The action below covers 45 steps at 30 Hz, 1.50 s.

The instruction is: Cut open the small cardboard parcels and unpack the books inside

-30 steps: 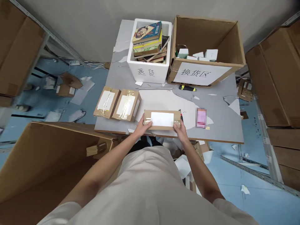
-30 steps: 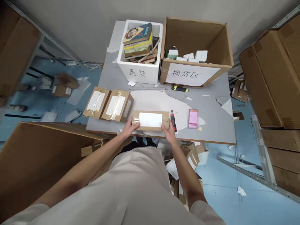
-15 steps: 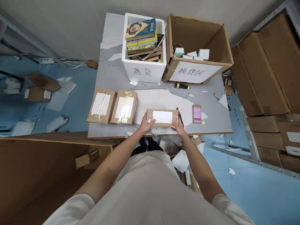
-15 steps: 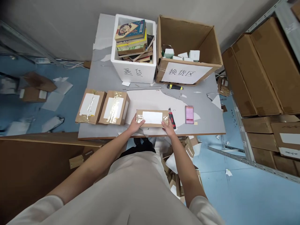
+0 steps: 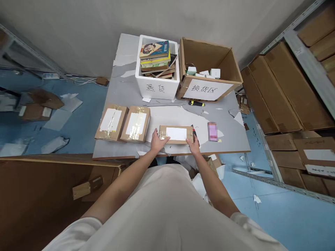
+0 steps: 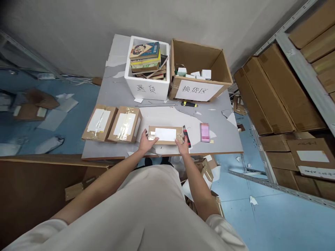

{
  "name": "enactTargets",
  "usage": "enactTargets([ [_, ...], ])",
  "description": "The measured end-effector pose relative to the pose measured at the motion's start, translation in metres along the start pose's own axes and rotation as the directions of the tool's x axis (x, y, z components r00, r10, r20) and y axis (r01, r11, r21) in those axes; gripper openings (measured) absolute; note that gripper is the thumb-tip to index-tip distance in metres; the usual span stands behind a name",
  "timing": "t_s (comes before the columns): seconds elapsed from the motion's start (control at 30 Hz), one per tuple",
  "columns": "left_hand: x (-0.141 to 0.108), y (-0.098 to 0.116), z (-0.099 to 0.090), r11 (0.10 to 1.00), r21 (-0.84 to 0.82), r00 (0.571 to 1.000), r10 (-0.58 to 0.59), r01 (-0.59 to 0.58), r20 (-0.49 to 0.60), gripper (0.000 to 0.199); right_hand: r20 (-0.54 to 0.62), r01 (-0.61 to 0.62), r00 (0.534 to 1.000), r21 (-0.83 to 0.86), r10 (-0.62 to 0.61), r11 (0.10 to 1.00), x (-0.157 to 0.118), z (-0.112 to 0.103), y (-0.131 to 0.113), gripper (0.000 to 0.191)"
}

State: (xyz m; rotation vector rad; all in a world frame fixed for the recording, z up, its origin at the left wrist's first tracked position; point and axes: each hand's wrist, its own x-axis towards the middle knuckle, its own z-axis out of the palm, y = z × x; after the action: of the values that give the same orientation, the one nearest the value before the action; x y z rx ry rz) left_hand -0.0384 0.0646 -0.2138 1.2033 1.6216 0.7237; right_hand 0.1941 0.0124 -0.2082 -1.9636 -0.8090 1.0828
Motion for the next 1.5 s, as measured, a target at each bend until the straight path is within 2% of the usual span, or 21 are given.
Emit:
enactTargets([
  [0.1,-0.002,-0.003,0.004,1.000,0.002,0.999,-0.008,0.008,-0.036,0.096,0.012,0.048,0.999,-0.030,-0.048,0.998,-0.002,0.001,0.007,0.088],
  [0.23,0.001,-0.014,0.002,0.989,-0.148,0.999,-0.013,0.018,0.032,0.069,0.219,0.096,0.971,0.009,-0.096,0.995,0.004,-0.009,0.021,0.075],
  [0.3,0.000,-0.023,-0.002,0.971,-0.238,0.997,0.008,0.011,0.081,0.072,0.324,0.127,0.936,0.049,-0.136,0.991,0.009,-0.017,0.031,0.078],
  [0.37,-0.005,-0.034,-0.005,0.959,-0.281,0.993,-0.010,0.043,0.120,0.084,0.383,0.131,0.913,0.044,-0.138,0.990,0.013,-0.027,0.043,0.085],
  [0.47,-0.019,-0.047,-0.009,0.967,-0.226,0.988,-0.092,0.119,0.126,0.099,0.416,0.116,0.904,-0.011,-0.101,0.993,0.015,-0.041,0.059,0.095],
  [0.57,-0.031,-0.054,-0.011,0.975,-0.137,0.983,-0.168,0.177,0.074,0.101,0.426,0.127,0.900,-0.040,-0.098,0.991,0.019,-0.053,0.069,0.098],
  [0.63,-0.033,-0.056,-0.013,0.977,-0.114,0.984,-0.173,0.178,0.046,0.097,0.436,0.142,0.894,-0.056,-0.104,0.988,0.025,-0.059,0.070,0.098],
  [0.73,-0.028,-0.057,-0.013,0.989,-0.089,0.992,-0.117,0.121,0.047,0.084,0.485,0.183,0.865,-0.063,-0.130,0.981,0.038,-0.060,0.066,0.100],
  [0.9,-0.013,-0.058,0.002,0.990,-0.124,0.994,-0.062,0.073,0.089,0.054,0.545,0.255,0.818,-0.058,-0.183,0.965,0.053,-0.042,0.048,0.099],
  [1.03,-0.010,-0.047,0.005,0.985,-0.157,0.997,-0.069,0.075,0.047,0.052,0.516,0.202,0.835,0.033,-0.189,0.979,0.057,-0.032,0.036,0.084],
  [1.2,-0.013,-0.028,-0.006,0.997,-0.046,0.995,-0.063,0.067,0.079,0.058,0.503,0.206,0.843,0.027,-0.192,0.978,0.059,-0.042,0.031,0.057],
  [1.37,0.008,-0.024,0.010,0.997,-0.012,0.995,-0.081,0.082,0.054,0.063,0.424,0.206,0.895,-0.112,-0.141,0.972,0.063,-0.038,0.027,0.052],
  [1.5,0.018,-0.023,0.017,0.995,-0.005,0.995,-0.099,0.099,-0.002,0.061,0.358,0.168,0.927,-0.125,-0.113,0.978,0.064,-0.033,0.029,0.053],
])
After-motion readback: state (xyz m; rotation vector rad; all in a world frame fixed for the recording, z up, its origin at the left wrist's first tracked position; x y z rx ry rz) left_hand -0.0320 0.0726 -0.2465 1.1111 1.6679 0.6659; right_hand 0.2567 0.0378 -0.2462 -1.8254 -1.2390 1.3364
